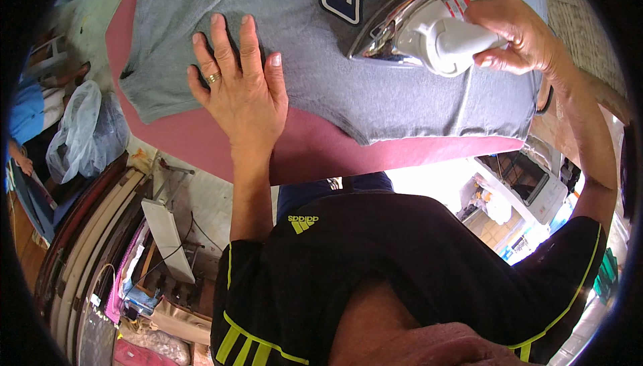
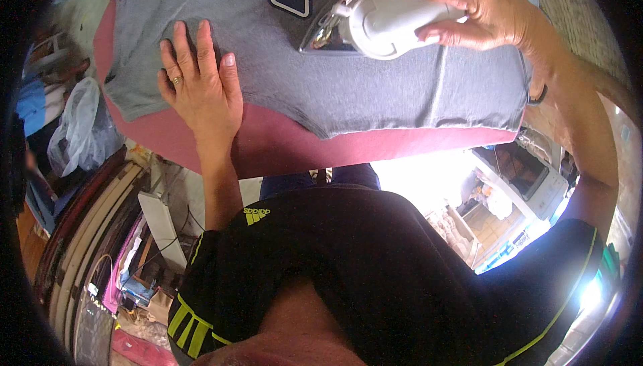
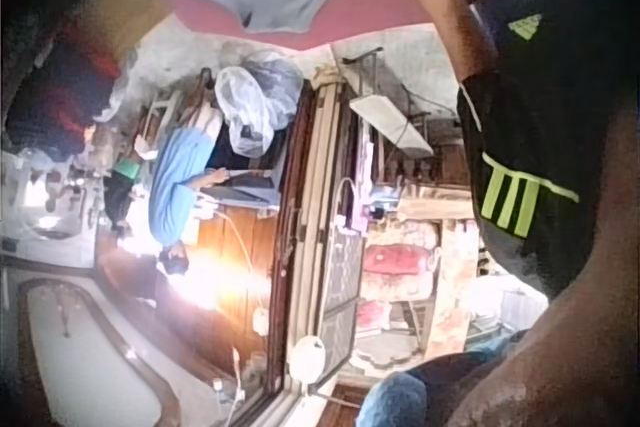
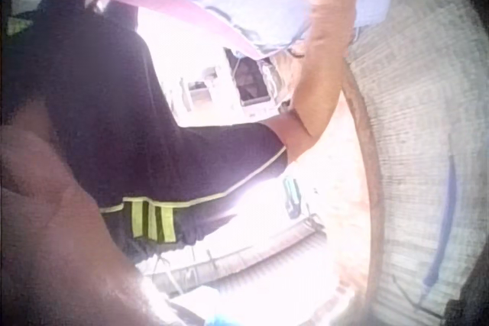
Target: The person irons a gray Dickies t-shirt on a pink ironing board. They use a white steam iron to smooth the fabric, repeatedly adjusting the shirt's position and flipping it over to iron different sections.
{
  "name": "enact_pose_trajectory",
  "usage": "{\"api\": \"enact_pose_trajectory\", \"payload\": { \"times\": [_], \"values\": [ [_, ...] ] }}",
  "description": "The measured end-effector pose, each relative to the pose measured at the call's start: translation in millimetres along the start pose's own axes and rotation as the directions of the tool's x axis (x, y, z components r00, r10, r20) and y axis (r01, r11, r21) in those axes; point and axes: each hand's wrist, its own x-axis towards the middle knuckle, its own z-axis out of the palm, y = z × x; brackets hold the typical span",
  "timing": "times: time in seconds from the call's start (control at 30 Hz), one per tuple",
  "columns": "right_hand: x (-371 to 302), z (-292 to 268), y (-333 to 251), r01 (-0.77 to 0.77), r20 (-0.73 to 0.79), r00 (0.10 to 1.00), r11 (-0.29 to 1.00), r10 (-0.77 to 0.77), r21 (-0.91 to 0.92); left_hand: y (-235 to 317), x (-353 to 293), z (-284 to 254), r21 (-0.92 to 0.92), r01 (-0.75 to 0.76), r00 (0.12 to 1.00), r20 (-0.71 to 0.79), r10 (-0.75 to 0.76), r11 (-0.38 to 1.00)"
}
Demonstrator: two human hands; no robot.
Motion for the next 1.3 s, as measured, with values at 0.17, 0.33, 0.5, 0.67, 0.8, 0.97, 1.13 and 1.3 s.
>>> {"api": "enact_pose_trajectory", "payload": {
  "times": [0.17,0.33,0.5,0.67,0.8,0.97,1.13,1.3],
  "values": [
    [-9,-5,18,-0.034,0.057,0.998,0.997,0.031,0.063,0,-2,-2,0.006,-0.005,1.000,-0.001,0.005,1.000],
    [-12,-18,26,-0.021,0.053,0.998,0.999,0.020,0.027,0,-1,0,0.002,-0.014,0.999,-0.037,0.015,1.000],
    [4,-25,5,-0.104,0.019,0.995,0.985,0.102,0.135,-1,-3,1,0.007,-0.016,0.999,-0.032,0.016,1.000],
    [-34,10,18,-0.100,-0.048,0.994,0.994,0.101,0.033,3,-4,-5,0.027,0.006,1.000,-0.008,-0.006,1.000],
    [-55,18,-19,-0.230,-0.130,0.963,0.971,0.236,0.063,1,-4,2,0.006,0.003,0.999,-0.041,-0.003,1.000],
    [-74,29,-30,-0.459,-0.236,0.842,0.875,0.484,0.156,6,0,-3,0.066,0.037,0.999,-0.010,-0.036,0.997],
    [-55,43,-34,-0.443,-0.517,0.772,0.896,0.369,-0.023,74,17,6,-0.165,-0.098,0.993,-0.079,0.086,0.981],
    [-52,39,-35,-0.439,-0.469,0.756,0.885,0.456,0.153,89,14,29,-0.060,-0.113,0.991,-0.074,0.108,0.992]
  ]
}}
